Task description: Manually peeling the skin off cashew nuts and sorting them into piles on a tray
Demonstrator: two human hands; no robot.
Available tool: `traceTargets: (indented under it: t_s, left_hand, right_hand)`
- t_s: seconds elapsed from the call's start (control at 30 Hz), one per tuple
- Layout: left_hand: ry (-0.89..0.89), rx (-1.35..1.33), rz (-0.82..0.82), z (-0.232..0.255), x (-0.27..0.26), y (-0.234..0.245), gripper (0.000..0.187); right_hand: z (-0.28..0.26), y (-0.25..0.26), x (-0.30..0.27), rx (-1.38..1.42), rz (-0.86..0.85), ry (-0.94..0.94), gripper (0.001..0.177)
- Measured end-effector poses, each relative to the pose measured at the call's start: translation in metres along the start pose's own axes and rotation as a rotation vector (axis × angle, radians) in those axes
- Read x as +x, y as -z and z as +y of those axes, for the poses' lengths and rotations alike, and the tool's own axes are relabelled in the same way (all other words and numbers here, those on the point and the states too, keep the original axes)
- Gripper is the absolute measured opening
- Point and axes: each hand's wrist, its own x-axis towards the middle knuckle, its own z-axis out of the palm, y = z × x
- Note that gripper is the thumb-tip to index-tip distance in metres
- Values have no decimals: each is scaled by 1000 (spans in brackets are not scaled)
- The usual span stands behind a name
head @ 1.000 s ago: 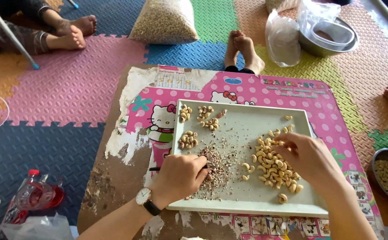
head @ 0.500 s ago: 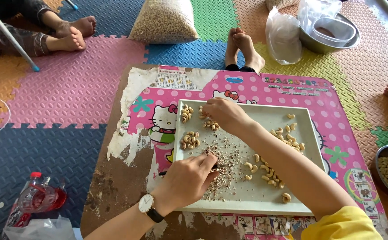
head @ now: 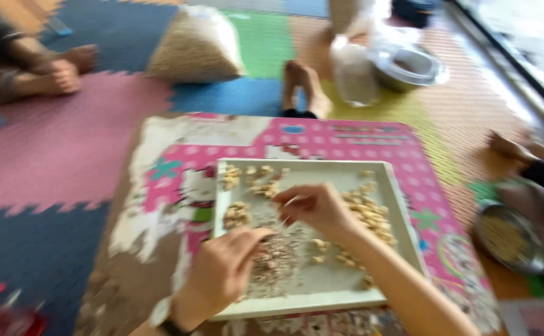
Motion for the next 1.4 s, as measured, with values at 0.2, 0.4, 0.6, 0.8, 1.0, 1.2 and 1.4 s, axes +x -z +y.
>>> traceTargets:
  t_s: [0.2,0.4,0.6,0.8,1.0,1.2,1.4]
  left_hand:
    - [84,-44,-2,-2,1,-8,28]
    - [196,-149,21,25,8,5,30]
    - [112,-70,0,38,27,15,40]
    - [187,-154,-64,8,19,-11,51]
    - [139,-157,3,14,17,-5,50]
    - [85,-67,-30,3,9,-7,63]
    - [-11,79,-47,-9,3,-12,66]
  right_hand:
    - [26,-10,-35,787,-127,-88,25]
    - [19,-12,-41,901,-5,-87,37]
    - [26,-18,-51,986,45,-59,27]
    - [42,-23,-44,1078,36,-34,25]
    - [41,-29,-44,1073,9,-69,40]
    - [50,-29,-45,1071,-36,-99,30]
    - [56,-28,-45,1106,-56,-59,25]
